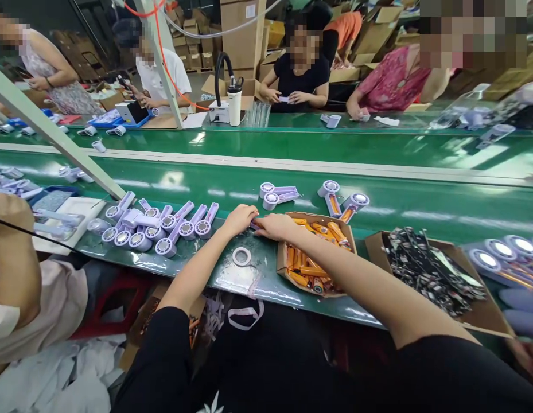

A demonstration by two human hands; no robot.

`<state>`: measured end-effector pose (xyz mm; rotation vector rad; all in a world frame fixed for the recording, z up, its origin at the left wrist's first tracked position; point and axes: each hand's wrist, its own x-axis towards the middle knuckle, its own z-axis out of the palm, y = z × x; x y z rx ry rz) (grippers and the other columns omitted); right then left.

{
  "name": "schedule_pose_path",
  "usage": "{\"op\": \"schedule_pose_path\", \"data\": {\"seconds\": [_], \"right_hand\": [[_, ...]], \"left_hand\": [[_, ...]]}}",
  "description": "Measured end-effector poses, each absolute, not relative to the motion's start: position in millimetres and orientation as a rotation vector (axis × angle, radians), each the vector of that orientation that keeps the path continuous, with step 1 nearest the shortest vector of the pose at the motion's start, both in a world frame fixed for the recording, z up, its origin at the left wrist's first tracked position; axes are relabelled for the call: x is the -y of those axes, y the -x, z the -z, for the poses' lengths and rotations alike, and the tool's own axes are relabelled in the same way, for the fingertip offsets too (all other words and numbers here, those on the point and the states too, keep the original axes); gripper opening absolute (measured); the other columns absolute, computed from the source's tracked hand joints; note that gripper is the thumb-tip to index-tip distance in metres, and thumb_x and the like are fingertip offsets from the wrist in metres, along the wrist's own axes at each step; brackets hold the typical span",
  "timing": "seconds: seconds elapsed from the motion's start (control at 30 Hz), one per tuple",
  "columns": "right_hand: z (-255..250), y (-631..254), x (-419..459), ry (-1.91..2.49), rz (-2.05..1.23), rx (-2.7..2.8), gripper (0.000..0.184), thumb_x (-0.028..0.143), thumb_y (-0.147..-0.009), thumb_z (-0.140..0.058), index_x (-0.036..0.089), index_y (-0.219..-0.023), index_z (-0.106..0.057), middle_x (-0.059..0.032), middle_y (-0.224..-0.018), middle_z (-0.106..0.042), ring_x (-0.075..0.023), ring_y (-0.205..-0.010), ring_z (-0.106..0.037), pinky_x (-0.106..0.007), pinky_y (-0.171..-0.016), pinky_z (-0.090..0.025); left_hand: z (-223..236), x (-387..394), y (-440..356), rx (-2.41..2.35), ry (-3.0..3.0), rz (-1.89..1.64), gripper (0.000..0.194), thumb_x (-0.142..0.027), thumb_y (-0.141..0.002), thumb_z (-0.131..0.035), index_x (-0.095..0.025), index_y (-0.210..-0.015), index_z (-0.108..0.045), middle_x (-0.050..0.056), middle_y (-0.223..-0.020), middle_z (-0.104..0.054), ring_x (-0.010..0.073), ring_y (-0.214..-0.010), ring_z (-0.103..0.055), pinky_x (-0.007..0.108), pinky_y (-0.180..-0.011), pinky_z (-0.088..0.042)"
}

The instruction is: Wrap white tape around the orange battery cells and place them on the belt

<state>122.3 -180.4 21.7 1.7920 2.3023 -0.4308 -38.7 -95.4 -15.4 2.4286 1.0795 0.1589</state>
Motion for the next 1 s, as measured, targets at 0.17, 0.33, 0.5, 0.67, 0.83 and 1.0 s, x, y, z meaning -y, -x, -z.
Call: {"op": "schedule_pose_path", "data": {"seconds": [0.17,0.33,0.5,0.67,0.83,1.0], "right_hand": [[-32.3,-123.3,178.6,-1.757,0.402,-2.314,0.040,0.043,-0.109,-0.047,0.026,-0.135,-0.071,-0.0171,-0.120,-0.075,-0.0347,-0.114,-0.073,-0.043,-0.094,-0.057],[-40.1,-130.5,188.0,-1.799,0.344,-2.338,0.039,0.035,-0.108,-0.046,0.021,-0.128,-0.076,-0.0201,-0.113,-0.076,-0.0364,-0.110,-0.075,-0.046,-0.093,-0.058],[-55.5,-119.4,204.3,-1.821,0.365,-2.306,0.045,0.046,-0.107,-0.050,0.014,-0.128,-0.074,-0.0215,-0.115,-0.075,-0.0376,-0.110,-0.075,-0.049,-0.088,-0.062],[-38.4,-125.6,176.3,-1.754,0.414,-2.363,0.039,0.036,-0.108,-0.052,0.013,-0.136,-0.068,-0.0188,-0.133,-0.070,-0.0307,-0.123,-0.070,-0.042,-0.100,-0.058],[-30.8,-144.4,169.2,-1.700,0.404,-2.442,0.034,0.030,-0.107,-0.057,0.010,-0.129,-0.072,-0.0201,-0.128,-0.071,-0.0358,-0.120,-0.070,-0.045,-0.099,-0.057],[-30.0,-155.0,184.4,-1.719,0.398,-2.526,0.035,0.032,-0.110,-0.050,0.015,-0.130,-0.073,-0.0170,-0.120,-0.074,-0.0348,-0.116,-0.071,-0.045,-0.096,-0.056]], "left_hand": [[15.2,93.1,37.6,-1.073,-2.453,-0.153,0.037,-0.035,-0.105,-0.044,-0.017,-0.120,-0.072,0.010,-0.119,-0.067,0.0156,-0.117,-0.060,0.027,-0.108,-0.049],[14.5,96.1,34.9,-1.017,-2.505,-0.132,0.036,-0.031,-0.104,-0.042,-0.018,-0.119,-0.072,0.007,-0.122,-0.068,0.0131,-0.124,-0.057,0.025,-0.116,-0.045],[0.5,109.0,29.3,-0.978,-2.479,-0.130,0.039,-0.031,-0.095,-0.042,-0.015,-0.109,-0.074,0.009,-0.122,-0.070,0.0157,-0.119,-0.060,0.029,-0.117,-0.046],[10.4,89.8,25.3,-1.035,-2.506,-0.176,0.057,-0.044,-0.087,-0.031,-0.013,-0.110,-0.072,0.012,-0.126,-0.069,0.0235,-0.119,-0.060,0.041,-0.116,-0.047],[12.8,83.4,21.2,-1.050,-2.577,-0.059,0.071,-0.055,-0.085,-0.022,-0.016,-0.118,-0.071,0.010,-0.130,-0.067,0.0214,-0.122,-0.061,0.034,-0.112,-0.049],[19.4,83.1,22.4,-0.947,-2.608,-0.140,0.068,-0.058,-0.083,-0.023,-0.017,-0.108,-0.072,0.009,-0.120,-0.070,0.0185,-0.111,-0.062,0.030,-0.105,-0.051]]}}
